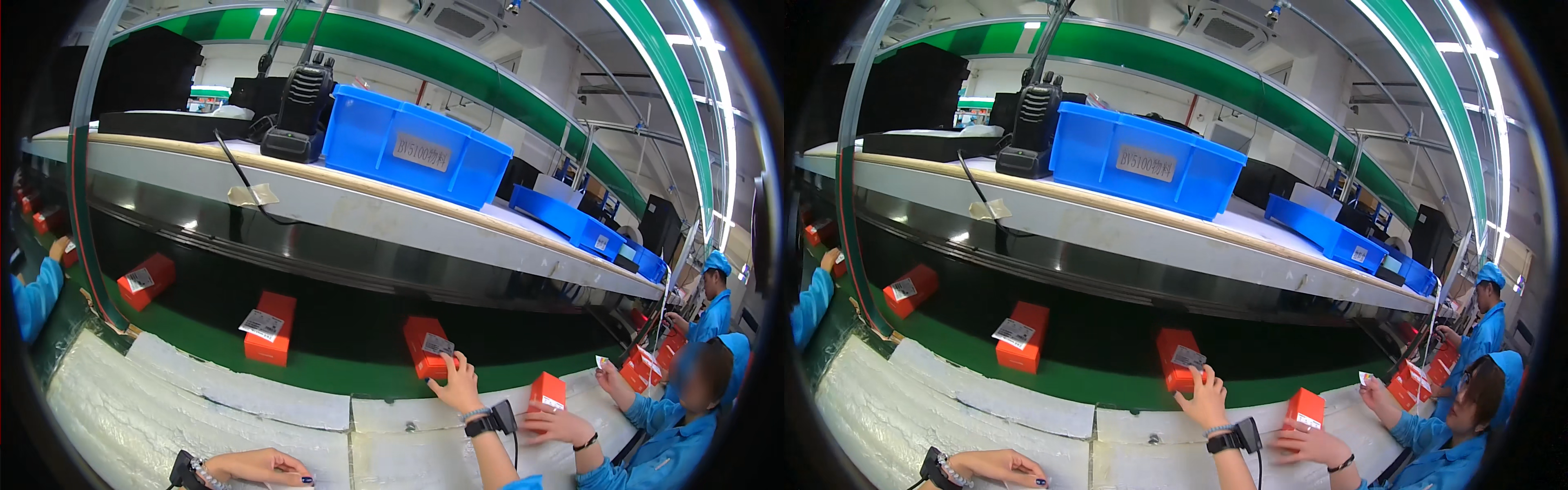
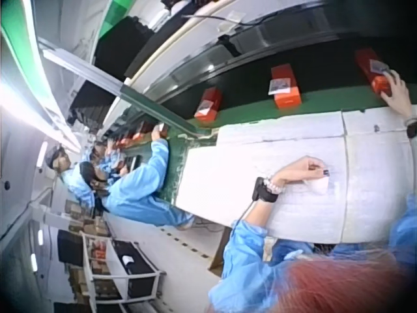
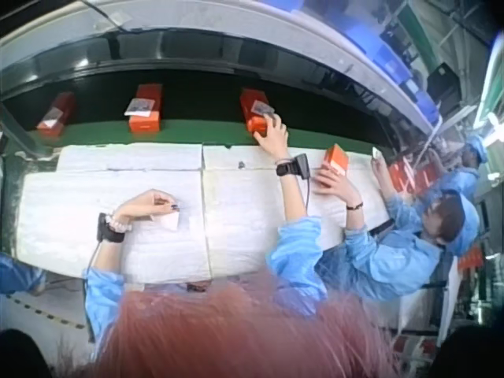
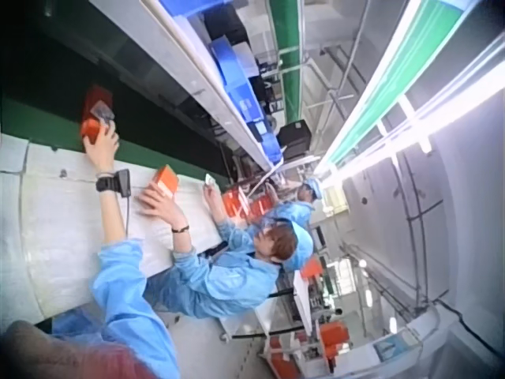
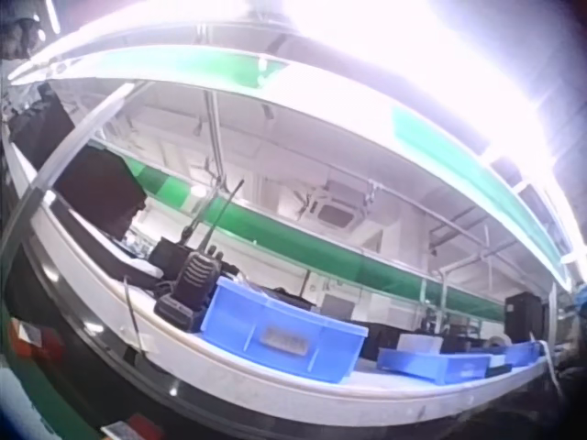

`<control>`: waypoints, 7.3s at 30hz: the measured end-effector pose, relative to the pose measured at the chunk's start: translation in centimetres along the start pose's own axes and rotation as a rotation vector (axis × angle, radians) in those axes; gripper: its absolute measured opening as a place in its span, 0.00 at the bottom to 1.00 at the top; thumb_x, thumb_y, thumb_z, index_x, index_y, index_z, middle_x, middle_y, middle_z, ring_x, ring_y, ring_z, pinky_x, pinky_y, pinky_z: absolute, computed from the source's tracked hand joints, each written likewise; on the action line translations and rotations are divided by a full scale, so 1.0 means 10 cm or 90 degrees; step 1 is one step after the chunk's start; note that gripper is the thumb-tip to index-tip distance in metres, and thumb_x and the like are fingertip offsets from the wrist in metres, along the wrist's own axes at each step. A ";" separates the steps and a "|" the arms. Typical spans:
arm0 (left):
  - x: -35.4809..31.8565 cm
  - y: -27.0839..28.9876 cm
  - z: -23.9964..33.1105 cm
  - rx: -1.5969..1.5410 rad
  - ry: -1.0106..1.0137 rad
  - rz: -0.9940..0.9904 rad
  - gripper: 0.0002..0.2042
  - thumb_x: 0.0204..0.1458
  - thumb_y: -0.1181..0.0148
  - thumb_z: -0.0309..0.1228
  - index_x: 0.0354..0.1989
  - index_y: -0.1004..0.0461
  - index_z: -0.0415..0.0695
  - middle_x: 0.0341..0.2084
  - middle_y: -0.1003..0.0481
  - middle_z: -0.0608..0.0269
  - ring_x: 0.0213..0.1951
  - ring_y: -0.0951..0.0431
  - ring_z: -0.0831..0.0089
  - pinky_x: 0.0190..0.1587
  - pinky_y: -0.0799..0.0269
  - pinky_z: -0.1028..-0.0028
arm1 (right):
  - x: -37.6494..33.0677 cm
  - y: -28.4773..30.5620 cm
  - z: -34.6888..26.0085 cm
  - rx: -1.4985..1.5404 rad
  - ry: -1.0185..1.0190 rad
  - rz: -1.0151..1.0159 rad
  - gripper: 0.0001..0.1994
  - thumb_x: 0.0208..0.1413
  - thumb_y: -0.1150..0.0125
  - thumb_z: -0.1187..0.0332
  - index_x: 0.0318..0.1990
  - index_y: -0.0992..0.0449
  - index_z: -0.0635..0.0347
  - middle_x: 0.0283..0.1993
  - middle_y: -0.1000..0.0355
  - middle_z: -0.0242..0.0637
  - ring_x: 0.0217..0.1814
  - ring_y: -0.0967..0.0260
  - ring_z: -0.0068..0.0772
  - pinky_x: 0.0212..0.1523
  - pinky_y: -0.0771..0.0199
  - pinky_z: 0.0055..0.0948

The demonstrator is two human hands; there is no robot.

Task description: Applying adhesive labels to small red boxes on a conveyor belt.

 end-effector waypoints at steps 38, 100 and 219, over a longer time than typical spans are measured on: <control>0.05 -0.08 0.24 -0.384 -0.249 0.311 0.10 0.53 0.40 0.32 0.40 0.23 0.40 0.23 0.24 0.70 0.24 0.27 0.82 0.29 0.30 0.80 | -1.56 0.64 -2.51 0.611 0.265 -0.253 0.19 0.51 0.41 0.69 0.53 0.28 0.55 0.52 0.33 0.44 0.54 0.38 0.50 0.56 0.37 0.41; -0.14 0.45 0.07 -0.205 -0.187 0.382 0.22 0.58 0.46 0.40 0.15 0.24 0.38 0.16 0.26 0.65 0.24 0.29 0.80 0.34 0.36 0.80 | -1.38 0.42 -1.52 0.060 0.313 -0.211 0.11 0.44 0.38 0.60 0.37 0.23 0.47 0.56 0.35 0.32 0.62 0.45 0.49 0.64 0.52 0.54; -0.02 0.05 0.29 0.113 -0.297 0.471 0.17 0.61 0.60 0.33 0.29 0.25 0.37 0.16 0.28 0.60 0.21 0.28 0.73 0.26 0.33 0.72 | -0.19 -0.12 -1.41 0.084 0.113 -0.066 0.33 0.48 0.38 0.53 0.61 0.41 0.54 0.63 0.45 0.43 0.55 0.38 0.55 0.50 0.33 0.52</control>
Point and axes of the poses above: each hand's wrist, its own x-axis towards the middle knuckle, its own y-axis out of the back of the hand, z = x × y, the point moved 10 cm from there along x, towards the middle knuckle
